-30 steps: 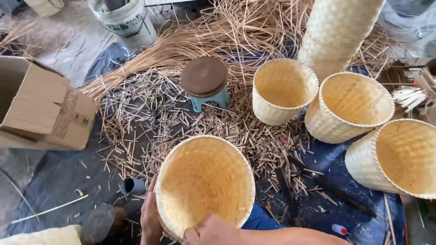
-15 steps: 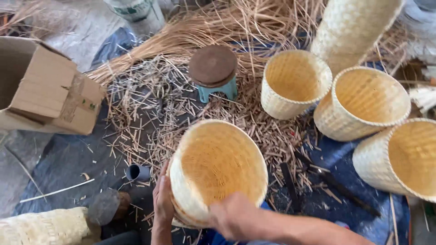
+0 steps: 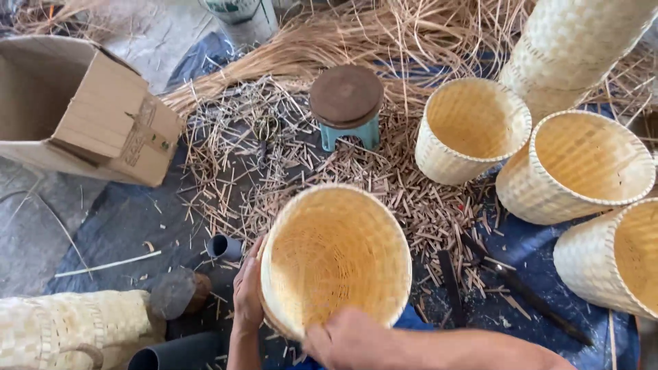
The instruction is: The person sits on the floor of a basket workshop and weaves bamboo baskets. They tuck and weave thin bamboo strips along the rim of a basket body, press the strips into place, pick up new strips from the floor, and set finished baskets aside with others.
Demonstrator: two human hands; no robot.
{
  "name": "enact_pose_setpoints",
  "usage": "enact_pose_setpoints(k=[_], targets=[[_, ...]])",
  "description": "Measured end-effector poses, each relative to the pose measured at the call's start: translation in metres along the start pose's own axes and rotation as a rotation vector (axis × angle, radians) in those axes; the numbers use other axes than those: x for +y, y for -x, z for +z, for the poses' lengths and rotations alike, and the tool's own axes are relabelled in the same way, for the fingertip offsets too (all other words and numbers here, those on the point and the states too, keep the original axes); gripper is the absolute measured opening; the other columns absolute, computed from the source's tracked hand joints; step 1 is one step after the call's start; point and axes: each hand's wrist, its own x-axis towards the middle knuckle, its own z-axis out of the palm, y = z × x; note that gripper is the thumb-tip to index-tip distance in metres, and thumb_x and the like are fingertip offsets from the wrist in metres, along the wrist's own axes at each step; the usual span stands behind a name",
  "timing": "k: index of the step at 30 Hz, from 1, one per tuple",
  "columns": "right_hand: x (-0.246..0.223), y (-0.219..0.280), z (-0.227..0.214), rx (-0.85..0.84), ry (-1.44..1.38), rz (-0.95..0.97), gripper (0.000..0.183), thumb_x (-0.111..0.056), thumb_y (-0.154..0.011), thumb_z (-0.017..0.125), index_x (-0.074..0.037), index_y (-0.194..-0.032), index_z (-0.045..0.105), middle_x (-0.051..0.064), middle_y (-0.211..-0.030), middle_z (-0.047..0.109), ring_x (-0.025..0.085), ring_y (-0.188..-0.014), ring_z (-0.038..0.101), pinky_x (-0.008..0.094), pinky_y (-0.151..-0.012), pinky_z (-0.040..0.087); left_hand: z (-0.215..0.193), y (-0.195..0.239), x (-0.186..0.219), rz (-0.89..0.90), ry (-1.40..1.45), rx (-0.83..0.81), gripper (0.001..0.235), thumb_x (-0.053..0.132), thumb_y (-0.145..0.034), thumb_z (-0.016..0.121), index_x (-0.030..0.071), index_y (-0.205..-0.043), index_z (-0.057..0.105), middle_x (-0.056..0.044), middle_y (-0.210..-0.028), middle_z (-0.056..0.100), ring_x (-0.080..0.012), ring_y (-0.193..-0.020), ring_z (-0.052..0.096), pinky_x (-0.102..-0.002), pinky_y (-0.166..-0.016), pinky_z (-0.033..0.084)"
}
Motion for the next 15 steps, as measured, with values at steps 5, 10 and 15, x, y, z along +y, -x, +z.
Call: enact_pose_setpoints(k=[5, 10, 15], targets=[[-0.004, 0.005, -0.030, -0.081, -0.078, 0.030, 0.015, -0.020, -0.087, 0.069, -0.009, -0.080, 0.061, 0.016, -0.059, 0.061, 0.040, -0.054, 0.064, 0.053, -0.046, 0.048, 0.005, 0.004, -0.009, -0.012, -0.094, 0.074, 0.061, 0.029, -0.104, 0.036, -0.006, -0.154, 0.039, -0.019, -0.155, 0.050, -0.0258, -0.141, 0.049, -0.037, -0.116, 0.036], [0.008, -0.028, -0.075, 0.068, -0.149, 0.354, 0.030, -0.029, -0.100, 0.068, -0.005, -0.084, 0.059, 0.018, -0.062, 0.062, 0.039, -0.056, 0.063, 0.047, -0.048, 0.048, 0.022, 0.006, 0.010, -0.036, -0.445, 0.092, 0.062, 0.040, -0.102, 0.035, 0.011, -0.157, 0.041, -0.013, -0.157, 0.050, -0.0278, -0.133, 0.055, -0.038, -0.116, 0.037], [0.064, -0.048, -0.112, 0.172, -0.653, 0.696, 0.032, -0.031, -0.096, 0.066, -0.001, -0.087, 0.069, 0.003, -0.066, 0.064, 0.010, -0.060, 0.056, 0.034, -0.055, 0.046, 0.029, 0.025, 0.010, 0.048, -1.030, 0.095, 0.059, 0.042, -0.099, 0.042, 0.018, -0.153, 0.047, -0.009, -0.156, 0.051, -0.0328, -0.139, 0.049, -0.050, -0.112, 0.019]])
